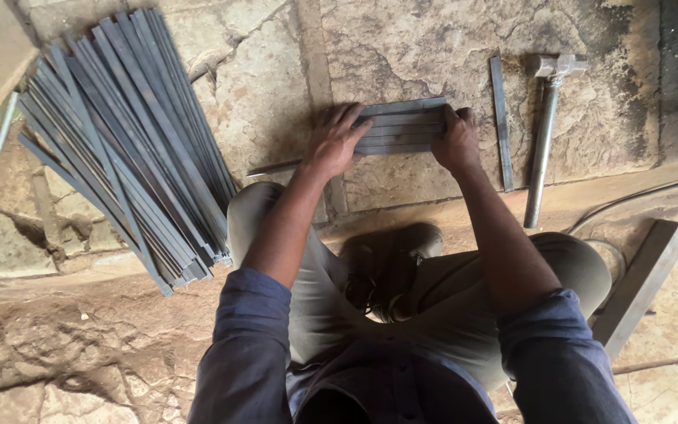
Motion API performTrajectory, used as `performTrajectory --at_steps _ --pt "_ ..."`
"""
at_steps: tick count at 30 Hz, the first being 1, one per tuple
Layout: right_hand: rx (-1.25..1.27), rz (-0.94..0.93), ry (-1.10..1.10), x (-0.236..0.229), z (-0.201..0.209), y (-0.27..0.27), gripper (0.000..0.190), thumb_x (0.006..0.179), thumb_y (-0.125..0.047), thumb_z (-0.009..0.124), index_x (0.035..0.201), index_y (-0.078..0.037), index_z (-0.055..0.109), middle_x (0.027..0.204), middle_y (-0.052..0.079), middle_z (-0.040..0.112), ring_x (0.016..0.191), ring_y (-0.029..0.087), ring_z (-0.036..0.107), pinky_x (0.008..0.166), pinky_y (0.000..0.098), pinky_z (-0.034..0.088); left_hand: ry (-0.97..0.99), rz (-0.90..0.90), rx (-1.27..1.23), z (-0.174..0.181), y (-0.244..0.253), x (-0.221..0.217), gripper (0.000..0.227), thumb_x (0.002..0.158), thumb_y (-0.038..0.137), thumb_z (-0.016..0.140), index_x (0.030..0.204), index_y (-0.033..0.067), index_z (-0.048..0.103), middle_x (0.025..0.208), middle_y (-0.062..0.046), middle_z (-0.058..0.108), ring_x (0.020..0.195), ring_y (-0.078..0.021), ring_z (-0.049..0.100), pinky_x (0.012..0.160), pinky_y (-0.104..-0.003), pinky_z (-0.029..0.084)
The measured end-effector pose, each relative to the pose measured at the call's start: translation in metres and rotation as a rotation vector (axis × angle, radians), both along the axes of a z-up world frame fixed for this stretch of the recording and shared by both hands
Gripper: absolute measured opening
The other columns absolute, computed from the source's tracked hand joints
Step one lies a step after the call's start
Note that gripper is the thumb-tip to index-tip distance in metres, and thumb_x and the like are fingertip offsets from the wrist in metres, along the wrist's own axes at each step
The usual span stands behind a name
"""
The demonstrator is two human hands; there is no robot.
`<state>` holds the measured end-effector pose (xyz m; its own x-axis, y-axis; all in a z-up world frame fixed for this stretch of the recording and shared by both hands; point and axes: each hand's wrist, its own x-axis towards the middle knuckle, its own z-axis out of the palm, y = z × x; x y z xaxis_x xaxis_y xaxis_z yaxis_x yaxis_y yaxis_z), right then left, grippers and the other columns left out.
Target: The person sits on the floor and uses a hammer and a metal punch to mark or indent a stack of metal bars. They repeatedly position the punch on the bars and strike it with the hammer, occasionally adjusting the stack or the punch position.
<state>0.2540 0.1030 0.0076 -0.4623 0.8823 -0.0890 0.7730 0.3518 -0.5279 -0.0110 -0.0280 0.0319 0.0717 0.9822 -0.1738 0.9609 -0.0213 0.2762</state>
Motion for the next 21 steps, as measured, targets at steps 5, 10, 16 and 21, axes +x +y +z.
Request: performTrajectory --at_steps 5,10,16,21 --pt "0.012 -0.008 -0.012 -0.003 0.005 -0.001 0.053 0.08 -0.006 0.063 0.133 -0.002 0.06 0.123 0.026 0.055 0.118 0.046 0.053 0.103 0.054 0.045 -0.055 0.135 0.099 -0.004 -0.005 -0.012 0.061 0.085 0.038 0.085 0.137 0.0167 0.063 0.155 -0.012 0.043 0.141 -0.03 0.04 0.12 -0.056 0.03" --pt "0.036 -0.019 0.005 -0.006 0.01 -0.003 0.05 0.081 -0.006 0.062 0.131 -0.003 0.061 0.123 0.025 0.056 0.118 0.047 0.053 0.102 0.0539 0.045 -0.038 0.259 0.023 -0.03 -0.007 -0.014 0.042 0.095 0.003 0.066 0.128 0.0283 0.074 0.138 -0.004 0.058 0.124 -0.0224 0.054 0.107 -0.036 0.049" --pt "0.007 -0.028 -0.021 0.005 -0.002 -0.003 0.047 0.083 -0.005 0.06 0.13 -0.003 0.062 0.122 0.024 0.06 0.12 0.046 0.053 0.104 0.0537 0.045 -0.032 0.24 0.14 -0.035 -0.011 -0.004 0.034 0.096 0.005 0.063 0.116 0.0283 0.077 0.132 -0.001 0.062 0.12 -0.0198 0.057 0.098 -0.031 0.055" --pt "0.138 0.03 0.056 0.012 -0.025 0.005 0.054 0.077 -0.004 0.061 0.13 0.004 0.057 0.114 0.026 0.066 0.114 0.047 0.054 0.099 0.0546 0.045 -0.08 0.268 -0.235 -0.012 -0.005 0.001 0.044 0.098 -0.002 0.059 0.13 0.0272 0.071 0.138 -0.002 0.06 0.121 -0.0208 0.057 0.095 -0.031 0.056"
